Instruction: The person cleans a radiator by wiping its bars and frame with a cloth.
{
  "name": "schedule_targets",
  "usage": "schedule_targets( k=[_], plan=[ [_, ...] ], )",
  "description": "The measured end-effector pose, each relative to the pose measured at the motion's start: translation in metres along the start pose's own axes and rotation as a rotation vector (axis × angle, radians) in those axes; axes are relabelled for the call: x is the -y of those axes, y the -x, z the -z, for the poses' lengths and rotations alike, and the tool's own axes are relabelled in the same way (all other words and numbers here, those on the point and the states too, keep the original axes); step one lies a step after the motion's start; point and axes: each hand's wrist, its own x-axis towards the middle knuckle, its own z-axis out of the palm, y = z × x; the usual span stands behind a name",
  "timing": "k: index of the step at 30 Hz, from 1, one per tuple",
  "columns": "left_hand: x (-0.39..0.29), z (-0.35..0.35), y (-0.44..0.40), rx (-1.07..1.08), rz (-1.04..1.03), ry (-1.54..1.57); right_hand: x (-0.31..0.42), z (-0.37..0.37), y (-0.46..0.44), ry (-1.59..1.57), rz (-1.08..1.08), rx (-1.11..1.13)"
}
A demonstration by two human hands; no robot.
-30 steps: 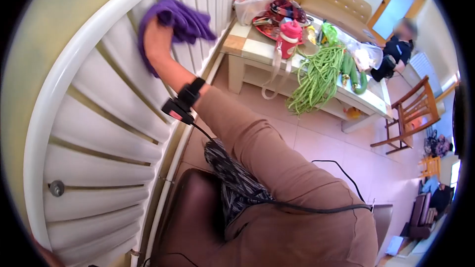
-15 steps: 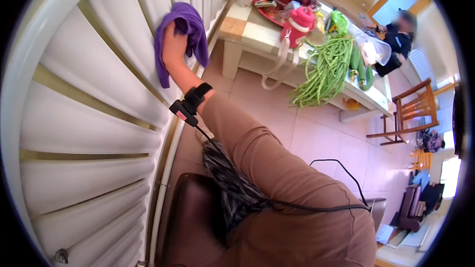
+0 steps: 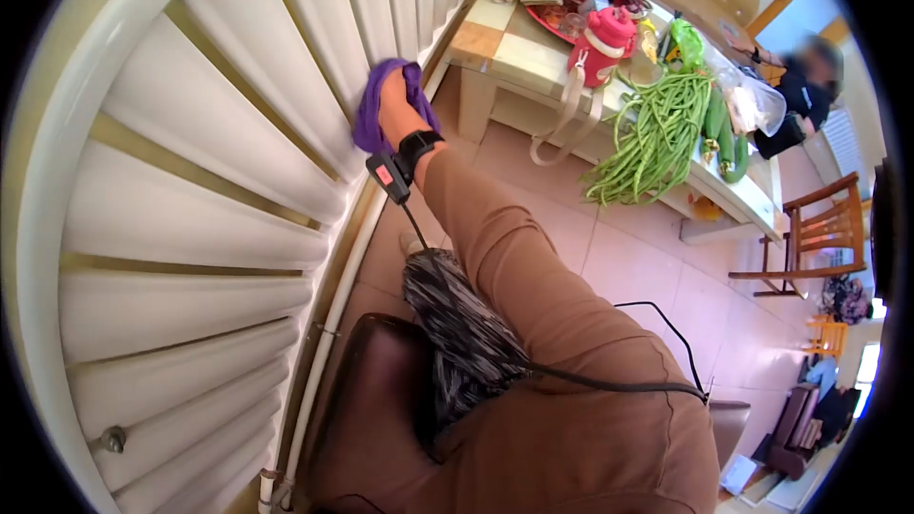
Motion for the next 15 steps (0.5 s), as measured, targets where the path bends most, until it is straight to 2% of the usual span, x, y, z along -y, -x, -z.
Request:
schedule_targets(
  k=[1, 2, 3, 4, 7, 8, 9, 10, 12, 13, 15],
  plan=[
    [-0.002, 0.0, 0.002, 0.099, 0.219, 0.121, 0.031, -0.005, 0.012, -0.313, -0.075, 0.118],
    [-0.001, -0.001, 0.003, 0.197, 0.433, 0.243, 0.054, -0.021, 0.002, -0.241, 0.031, 0.167],
    [0.003, -0.007, 0.002, 0.094, 0.154, 0.059, 0.076, -0.036, -0.008, -0.172, 0.142, 0.208],
    [0.001, -0.005, 0.002, 0.083, 0.161, 0.063, 0.099, -0.051, -0.017, -0.11, 0.253, 0.241],
    [-0.008, -0.002, -0.001, 0.112, 0.3, 0.171, 0.209, -0.063, 0.091, 0.148, 0.491, 0.198],
    [-0.012, 0.001, -0.003, 0.075, 0.242, 0.102, 0.234, -0.07, 0.111, 0.235, 0.563, 0.171],
    [-0.014, 0.002, -0.006, 0.04, 0.182, 0.029, 0.253, -0.072, 0.139, 0.583, 0.784, 0.045],
    [-0.012, -0.001, -0.004, 0.035, 0.189, 0.026, 0.253, -0.087, 0.11, 0.577, 0.791, 0.047],
    [0.0, -0.01, 0.007, 0.101, 0.227, 0.117, 0.25, -0.123, 0.055, 0.629, 1.571, -0.543],
    [0.002, -0.009, 0.009, 0.105, 0.226, 0.109, 0.249, -0.117, 0.068, 0.627, 1.567, -0.535],
    [0.004, -0.009, 0.01, 0.056, 0.268, 0.291, 0.246, -0.078, 0.121, 0.25, 1.104, -0.021]
  ],
)
